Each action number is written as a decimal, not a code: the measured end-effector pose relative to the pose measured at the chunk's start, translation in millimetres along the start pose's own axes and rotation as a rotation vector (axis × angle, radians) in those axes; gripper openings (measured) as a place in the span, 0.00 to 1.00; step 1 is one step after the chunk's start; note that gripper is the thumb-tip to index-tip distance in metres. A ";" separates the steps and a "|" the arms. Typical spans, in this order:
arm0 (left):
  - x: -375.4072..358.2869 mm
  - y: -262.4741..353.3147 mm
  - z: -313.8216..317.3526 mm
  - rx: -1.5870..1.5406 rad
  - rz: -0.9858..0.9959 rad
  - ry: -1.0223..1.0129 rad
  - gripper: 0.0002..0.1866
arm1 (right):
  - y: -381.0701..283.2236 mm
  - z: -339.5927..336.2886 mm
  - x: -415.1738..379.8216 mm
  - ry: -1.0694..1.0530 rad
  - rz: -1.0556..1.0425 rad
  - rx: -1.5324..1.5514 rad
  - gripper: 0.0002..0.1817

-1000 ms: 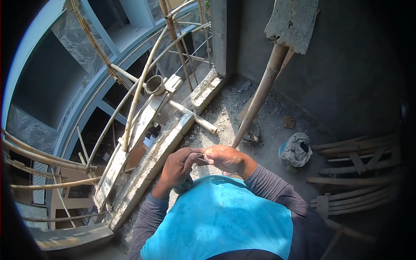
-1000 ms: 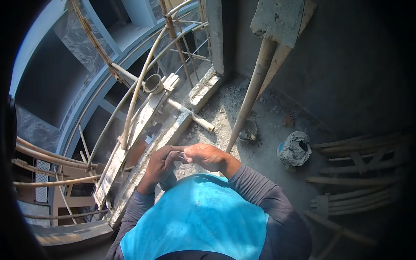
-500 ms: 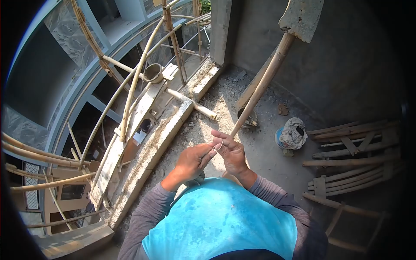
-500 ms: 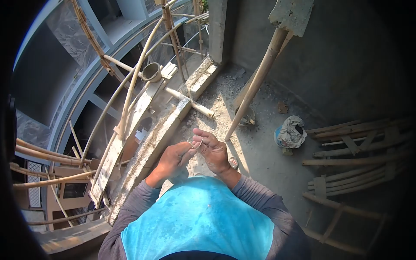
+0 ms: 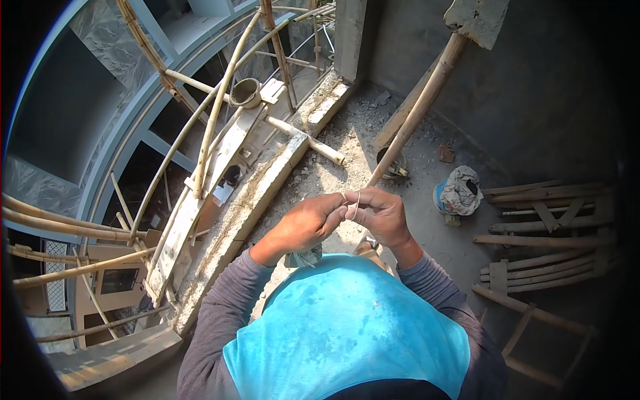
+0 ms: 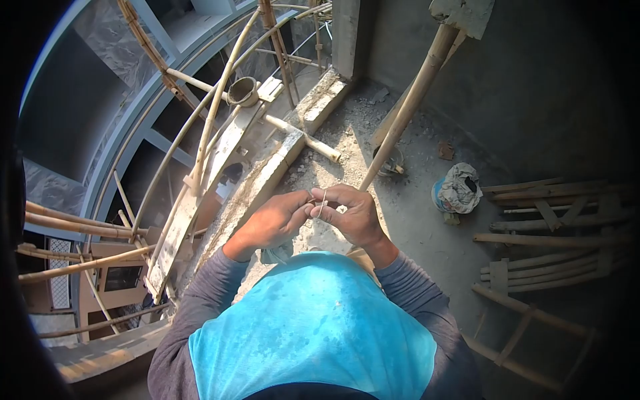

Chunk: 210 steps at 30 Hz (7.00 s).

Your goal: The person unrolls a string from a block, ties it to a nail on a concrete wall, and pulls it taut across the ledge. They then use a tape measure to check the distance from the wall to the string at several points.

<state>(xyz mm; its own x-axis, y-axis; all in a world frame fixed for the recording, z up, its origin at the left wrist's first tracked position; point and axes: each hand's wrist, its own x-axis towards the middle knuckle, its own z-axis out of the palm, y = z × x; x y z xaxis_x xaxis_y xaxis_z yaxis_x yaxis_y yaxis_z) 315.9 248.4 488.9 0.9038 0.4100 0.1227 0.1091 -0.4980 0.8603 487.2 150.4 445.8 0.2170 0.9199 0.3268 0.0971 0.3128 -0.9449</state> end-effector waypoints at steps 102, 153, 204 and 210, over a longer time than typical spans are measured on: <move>-6.8 -45.0 10.2 -0.977 -0.372 0.255 0.14 | -1.9 26.5 19.4 0.041 0.018 -0.228 0.06; -10.4 -42.3 29.1 -0.756 -0.393 0.283 0.12 | -4.7 18.3 3.2 0.087 -0.268 -0.561 0.04; -19.9 -27.8 25.4 -0.418 -0.413 0.403 0.13 | 11.6 10.0 0.8 0.021 0.589 0.386 0.12; -20.8 -27.0 26.5 -0.457 -0.412 0.433 0.13 | 13.2 9.4 -1.6 0.056 0.569 0.343 0.14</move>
<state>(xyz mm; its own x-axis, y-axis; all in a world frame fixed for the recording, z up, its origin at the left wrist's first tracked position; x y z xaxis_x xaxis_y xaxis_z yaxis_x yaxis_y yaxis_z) 305.1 233.1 450.0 0.5730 0.8055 -0.1510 0.1352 0.0888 0.9868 479.0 155.3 432.7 0.1939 0.9529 -0.2331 -0.3604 -0.1518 -0.9204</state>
